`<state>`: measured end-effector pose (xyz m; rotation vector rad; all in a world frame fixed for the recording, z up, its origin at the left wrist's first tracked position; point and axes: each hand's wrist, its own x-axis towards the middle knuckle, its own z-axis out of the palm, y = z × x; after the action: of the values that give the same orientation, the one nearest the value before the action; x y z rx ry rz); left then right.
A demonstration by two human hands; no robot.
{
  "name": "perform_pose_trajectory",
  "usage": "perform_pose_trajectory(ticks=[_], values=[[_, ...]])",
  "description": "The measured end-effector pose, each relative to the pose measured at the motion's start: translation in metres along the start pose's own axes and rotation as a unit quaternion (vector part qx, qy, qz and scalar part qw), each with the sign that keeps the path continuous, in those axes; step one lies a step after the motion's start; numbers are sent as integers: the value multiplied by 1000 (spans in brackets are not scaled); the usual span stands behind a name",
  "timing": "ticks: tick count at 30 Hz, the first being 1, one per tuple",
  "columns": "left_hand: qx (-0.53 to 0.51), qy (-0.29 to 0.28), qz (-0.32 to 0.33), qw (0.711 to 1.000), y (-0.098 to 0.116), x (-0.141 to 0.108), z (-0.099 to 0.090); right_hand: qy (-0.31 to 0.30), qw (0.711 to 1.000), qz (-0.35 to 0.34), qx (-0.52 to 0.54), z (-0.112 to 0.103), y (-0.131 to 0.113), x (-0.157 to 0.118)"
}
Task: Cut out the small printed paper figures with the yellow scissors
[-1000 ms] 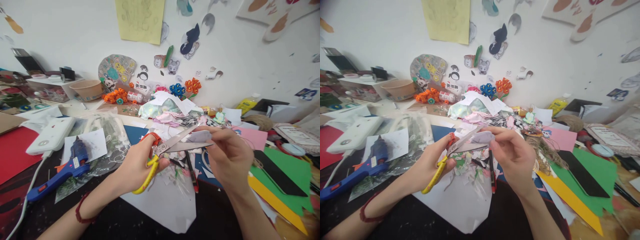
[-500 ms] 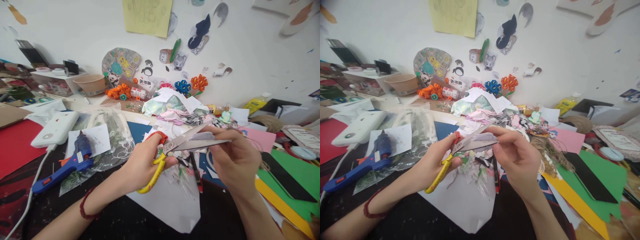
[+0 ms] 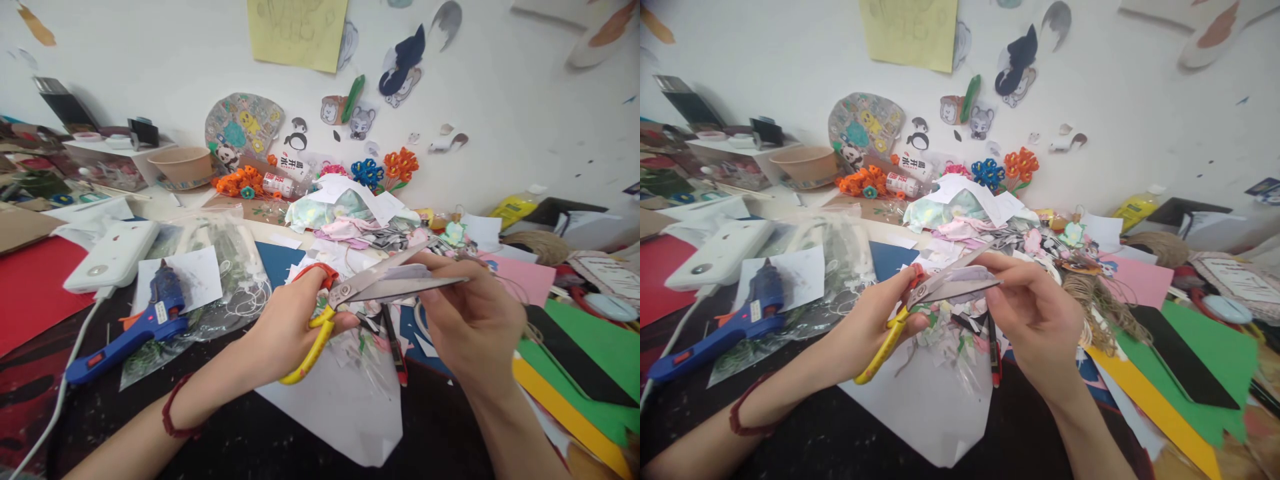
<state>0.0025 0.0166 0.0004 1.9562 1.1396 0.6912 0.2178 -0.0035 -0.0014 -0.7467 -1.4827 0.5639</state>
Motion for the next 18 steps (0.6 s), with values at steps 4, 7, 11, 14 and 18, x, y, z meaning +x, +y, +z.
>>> perform_pose_trajectory(ticks=[4, 7, 11, 14, 18], values=[[6, 0, -6, 1000, 0, -1, 0, 14, 1000, -12, -24, 0, 2, 0], [10, -4, -8, 1000, 0, 0, 0, 18, 999, -6, -37, 0, 3, 0], [19, -10, -11, 1000, 0, 1, 0, 17, 999, -11, -37, 0, 4, 0], [23, -13, -11, 1000, -1, 1, 1, 14, 999, -22, -27, 0, 5, 1], [32, -16, -10, 999, -1, 0, 1, 10, 1000, -18, -18, 0, 4, 1]])
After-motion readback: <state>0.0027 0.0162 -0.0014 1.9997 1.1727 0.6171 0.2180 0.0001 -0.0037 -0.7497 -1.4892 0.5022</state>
